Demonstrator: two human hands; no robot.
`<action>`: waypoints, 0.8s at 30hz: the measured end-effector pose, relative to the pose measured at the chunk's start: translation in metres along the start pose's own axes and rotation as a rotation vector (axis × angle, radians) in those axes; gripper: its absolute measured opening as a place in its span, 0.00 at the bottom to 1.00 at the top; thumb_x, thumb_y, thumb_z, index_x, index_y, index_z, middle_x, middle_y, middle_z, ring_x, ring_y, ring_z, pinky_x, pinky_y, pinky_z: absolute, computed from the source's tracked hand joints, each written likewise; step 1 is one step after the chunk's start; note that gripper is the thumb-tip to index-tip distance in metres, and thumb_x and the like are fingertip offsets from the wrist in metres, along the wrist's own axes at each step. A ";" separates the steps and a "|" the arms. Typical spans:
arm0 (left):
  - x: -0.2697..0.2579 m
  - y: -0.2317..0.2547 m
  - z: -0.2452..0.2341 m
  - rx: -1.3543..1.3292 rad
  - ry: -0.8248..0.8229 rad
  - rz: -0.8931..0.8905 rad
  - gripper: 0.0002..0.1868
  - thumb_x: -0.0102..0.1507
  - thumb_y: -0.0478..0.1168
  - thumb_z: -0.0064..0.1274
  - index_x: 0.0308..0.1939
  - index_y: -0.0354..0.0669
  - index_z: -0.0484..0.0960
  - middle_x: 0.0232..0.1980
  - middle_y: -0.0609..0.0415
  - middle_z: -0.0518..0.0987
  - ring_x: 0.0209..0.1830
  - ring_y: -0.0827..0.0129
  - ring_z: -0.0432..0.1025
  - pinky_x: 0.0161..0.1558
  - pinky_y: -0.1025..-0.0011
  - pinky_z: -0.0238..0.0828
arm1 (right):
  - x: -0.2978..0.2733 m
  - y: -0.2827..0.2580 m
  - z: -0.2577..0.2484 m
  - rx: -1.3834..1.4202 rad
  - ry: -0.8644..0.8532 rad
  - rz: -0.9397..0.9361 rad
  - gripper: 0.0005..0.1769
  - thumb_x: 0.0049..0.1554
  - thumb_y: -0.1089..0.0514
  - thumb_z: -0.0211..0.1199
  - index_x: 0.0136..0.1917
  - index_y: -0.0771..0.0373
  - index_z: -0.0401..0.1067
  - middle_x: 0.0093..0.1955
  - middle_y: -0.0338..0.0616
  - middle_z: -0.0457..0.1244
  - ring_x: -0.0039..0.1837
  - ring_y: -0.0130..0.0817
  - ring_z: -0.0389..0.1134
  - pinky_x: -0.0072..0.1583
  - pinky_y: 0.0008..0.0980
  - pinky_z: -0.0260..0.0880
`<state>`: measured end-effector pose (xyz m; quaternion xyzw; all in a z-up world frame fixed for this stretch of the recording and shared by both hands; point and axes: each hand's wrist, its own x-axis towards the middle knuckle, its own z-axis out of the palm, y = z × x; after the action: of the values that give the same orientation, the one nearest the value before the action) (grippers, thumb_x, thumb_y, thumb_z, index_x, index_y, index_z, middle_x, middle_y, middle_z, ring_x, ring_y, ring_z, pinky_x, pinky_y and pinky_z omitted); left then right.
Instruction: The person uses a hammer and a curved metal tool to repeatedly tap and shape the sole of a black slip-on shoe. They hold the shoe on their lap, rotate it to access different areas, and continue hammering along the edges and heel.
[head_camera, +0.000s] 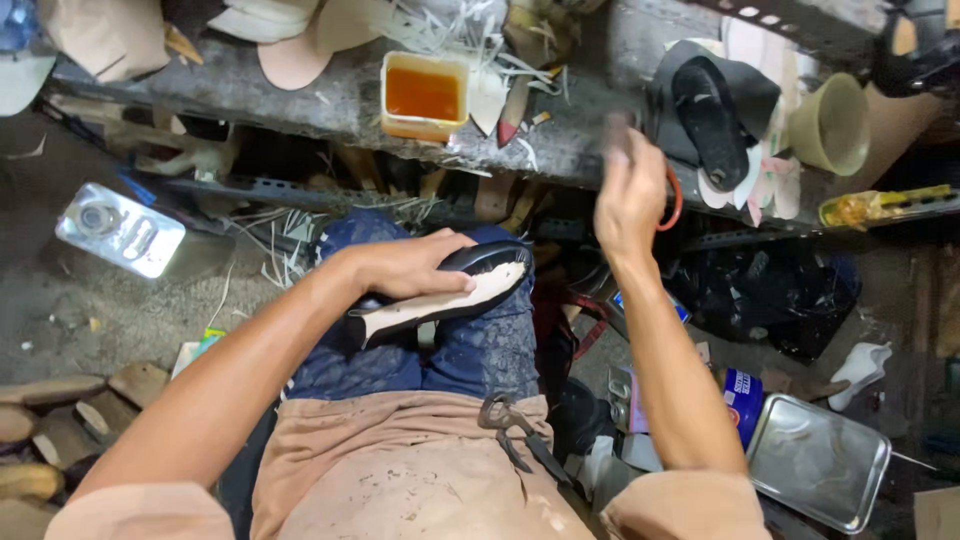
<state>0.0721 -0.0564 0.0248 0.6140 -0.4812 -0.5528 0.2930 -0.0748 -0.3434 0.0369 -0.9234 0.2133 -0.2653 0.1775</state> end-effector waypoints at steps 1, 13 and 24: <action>0.002 -0.005 -0.002 -0.011 -0.002 -0.007 0.40 0.63 0.61 0.49 0.71 0.37 0.64 0.66 0.34 0.68 0.62 0.36 0.69 0.58 0.46 0.68 | -0.014 -0.023 -0.012 0.003 -0.012 0.003 0.18 0.71 0.52 0.48 0.67 0.63 0.67 0.55 0.61 0.61 0.60 0.62 0.63 0.62 0.51 0.63; 0.015 -0.010 -0.013 -0.055 -0.077 0.007 0.44 0.52 0.61 0.61 0.70 0.50 0.71 0.62 0.45 0.74 0.62 0.52 0.71 0.60 0.58 0.69 | -0.076 -0.200 -0.055 0.277 -0.135 0.047 0.09 0.62 0.58 0.58 0.48 0.67 0.72 0.38 0.55 0.70 0.45 0.58 0.74 0.47 0.46 0.74; -0.003 -0.006 -0.008 -0.172 -0.084 -0.029 0.47 0.52 0.61 0.61 0.73 0.51 0.69 0.62 0.47 0.77 0.61 0.57 0.73 0.61 0.60 0.69 | -0.089 -0.175 -0.066 0.104 -0.159 -0.036 0.11 0.63 0.59 0.58 0.54 0.66 0.76 0.48 0.57 0.71 0.53 0.53 0.74 0.51 0.43 0.74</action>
<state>0.0815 -0.0532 0.0220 0.5697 -0.4348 -0.6216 0.3162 -0.1279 -0.1663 0.1292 -0.9347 0.1678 -0.2050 0.2368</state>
